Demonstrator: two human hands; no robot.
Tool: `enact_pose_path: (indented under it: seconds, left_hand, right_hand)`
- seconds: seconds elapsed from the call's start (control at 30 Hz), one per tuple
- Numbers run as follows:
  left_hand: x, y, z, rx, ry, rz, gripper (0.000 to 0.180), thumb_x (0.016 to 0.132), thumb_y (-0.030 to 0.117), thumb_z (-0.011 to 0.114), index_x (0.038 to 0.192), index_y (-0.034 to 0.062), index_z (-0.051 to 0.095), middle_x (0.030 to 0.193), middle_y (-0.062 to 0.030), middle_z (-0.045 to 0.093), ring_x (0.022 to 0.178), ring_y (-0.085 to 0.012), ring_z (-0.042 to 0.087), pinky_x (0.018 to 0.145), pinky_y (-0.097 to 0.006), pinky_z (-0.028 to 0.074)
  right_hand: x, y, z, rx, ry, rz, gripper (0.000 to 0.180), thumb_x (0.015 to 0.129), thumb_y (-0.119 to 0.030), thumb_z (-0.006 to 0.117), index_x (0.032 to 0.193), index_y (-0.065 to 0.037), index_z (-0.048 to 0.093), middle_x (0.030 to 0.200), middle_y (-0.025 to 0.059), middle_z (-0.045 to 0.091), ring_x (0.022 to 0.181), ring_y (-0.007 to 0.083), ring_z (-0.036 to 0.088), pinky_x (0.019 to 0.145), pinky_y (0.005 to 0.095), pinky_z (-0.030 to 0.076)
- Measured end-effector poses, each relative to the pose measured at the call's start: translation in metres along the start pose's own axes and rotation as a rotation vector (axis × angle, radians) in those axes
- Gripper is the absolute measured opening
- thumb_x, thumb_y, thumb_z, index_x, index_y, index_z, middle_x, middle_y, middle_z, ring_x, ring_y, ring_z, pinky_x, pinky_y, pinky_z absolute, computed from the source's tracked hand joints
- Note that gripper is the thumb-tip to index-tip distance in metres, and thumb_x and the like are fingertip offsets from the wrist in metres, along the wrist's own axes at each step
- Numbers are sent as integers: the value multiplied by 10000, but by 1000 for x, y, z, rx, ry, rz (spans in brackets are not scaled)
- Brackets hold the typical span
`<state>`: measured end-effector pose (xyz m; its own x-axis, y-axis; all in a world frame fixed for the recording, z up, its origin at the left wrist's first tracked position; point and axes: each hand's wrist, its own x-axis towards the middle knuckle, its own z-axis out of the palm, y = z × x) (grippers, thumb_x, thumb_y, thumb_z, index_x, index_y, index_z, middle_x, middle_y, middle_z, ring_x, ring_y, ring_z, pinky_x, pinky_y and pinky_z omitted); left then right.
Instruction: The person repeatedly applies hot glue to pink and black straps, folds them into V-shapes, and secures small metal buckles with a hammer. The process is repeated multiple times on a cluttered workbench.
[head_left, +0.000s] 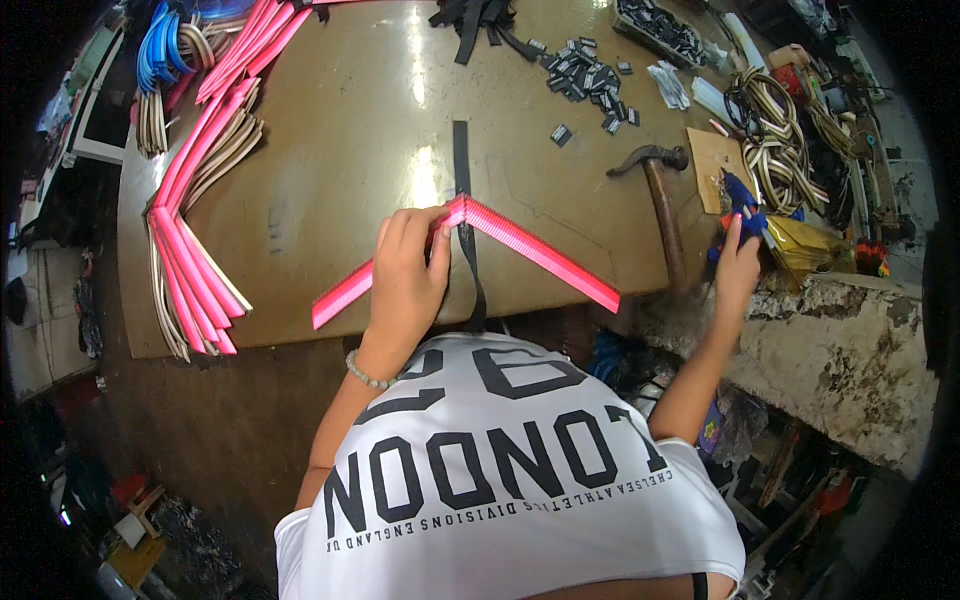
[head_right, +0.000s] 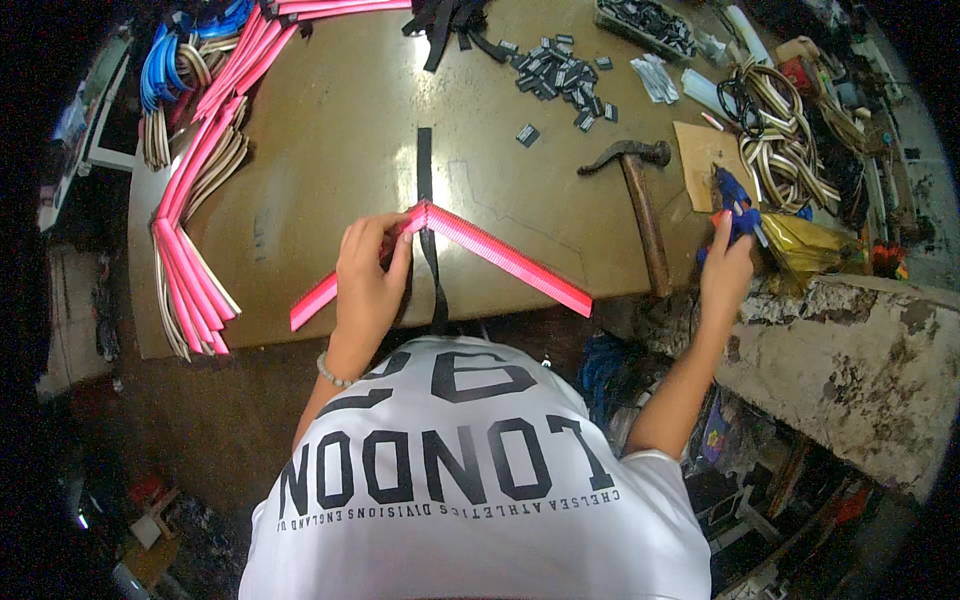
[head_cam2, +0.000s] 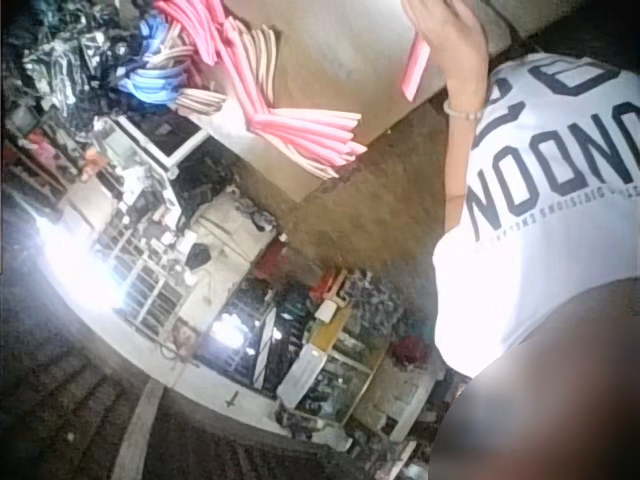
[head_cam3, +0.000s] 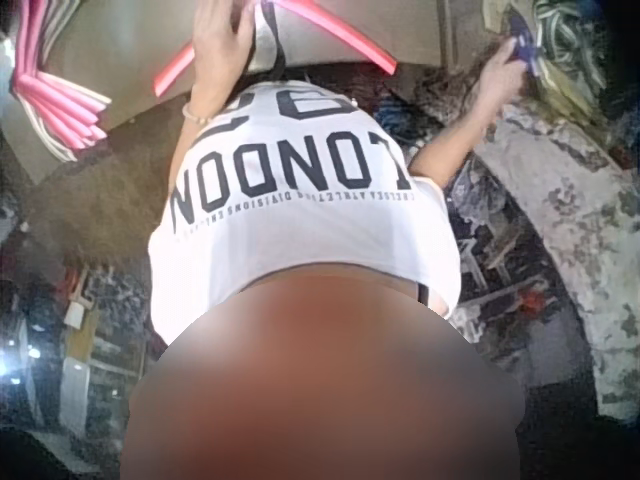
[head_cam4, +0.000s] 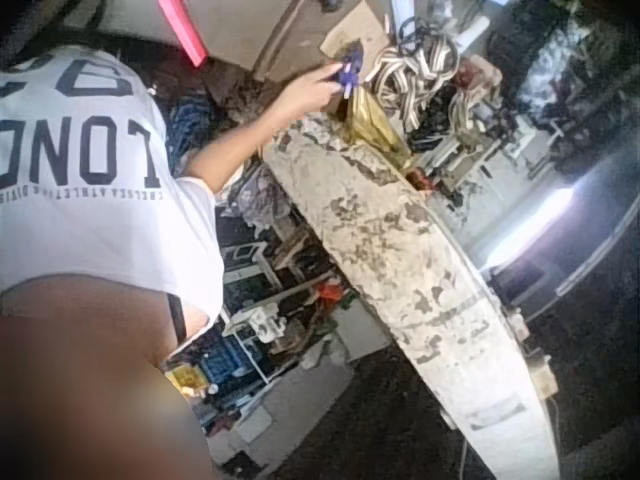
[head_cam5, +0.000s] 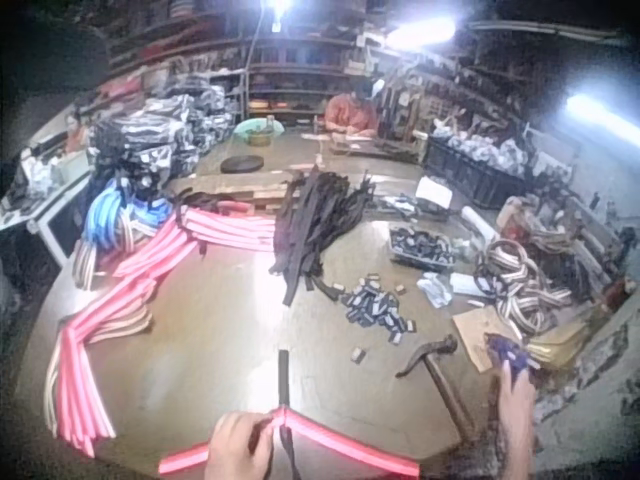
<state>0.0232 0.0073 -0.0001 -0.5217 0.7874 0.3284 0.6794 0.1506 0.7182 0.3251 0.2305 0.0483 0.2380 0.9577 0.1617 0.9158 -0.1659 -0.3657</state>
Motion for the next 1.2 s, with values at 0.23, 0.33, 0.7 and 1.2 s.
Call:
enact_pose_path:
  seconds: [0.23,0.33,0.7,1.2]
  left_hand:
    - [17,-4,10,-14,1,53,125,865,-7,651,991,-2,658,909,-126,605,801,-262,582,711,-348,484]
    - [18,-6,9,-3,-9,121,123,862,-12,648,982,11,665,916,-117,605,824,-264,578,720,-348,482]
    - [17,-7,5,-118,-43,66,121,851,5,662,970,22,675,930,-104,620,830,-256,579,718,-344,478]
    - [17,22,-1,-1204,-87,-356,425,1046,264,480,1293,-79,530,1243,-165,619,1096,-178,608,966,-322,487]
  right_hand:
    - [22,-28,-16,224,-209,-554,401,971,-337,573,937,52,661,855,220,684,769,391,632,717,405,496]
    - [96,-82,57,182,17,-666,319,915,-269,608,1000,27,691,956,246,687,905,405,660,810,454,509]
    - [182,-93,135,149,-65,-573,345,834,-343,704,1015,-52,743,958,187,719,931,340,694,821,397,525]
    - [-133,-152,39,1240,-1475,-189,180,920,-145,694,998,11,651,795,28,645,621,59,564,551,189,455]
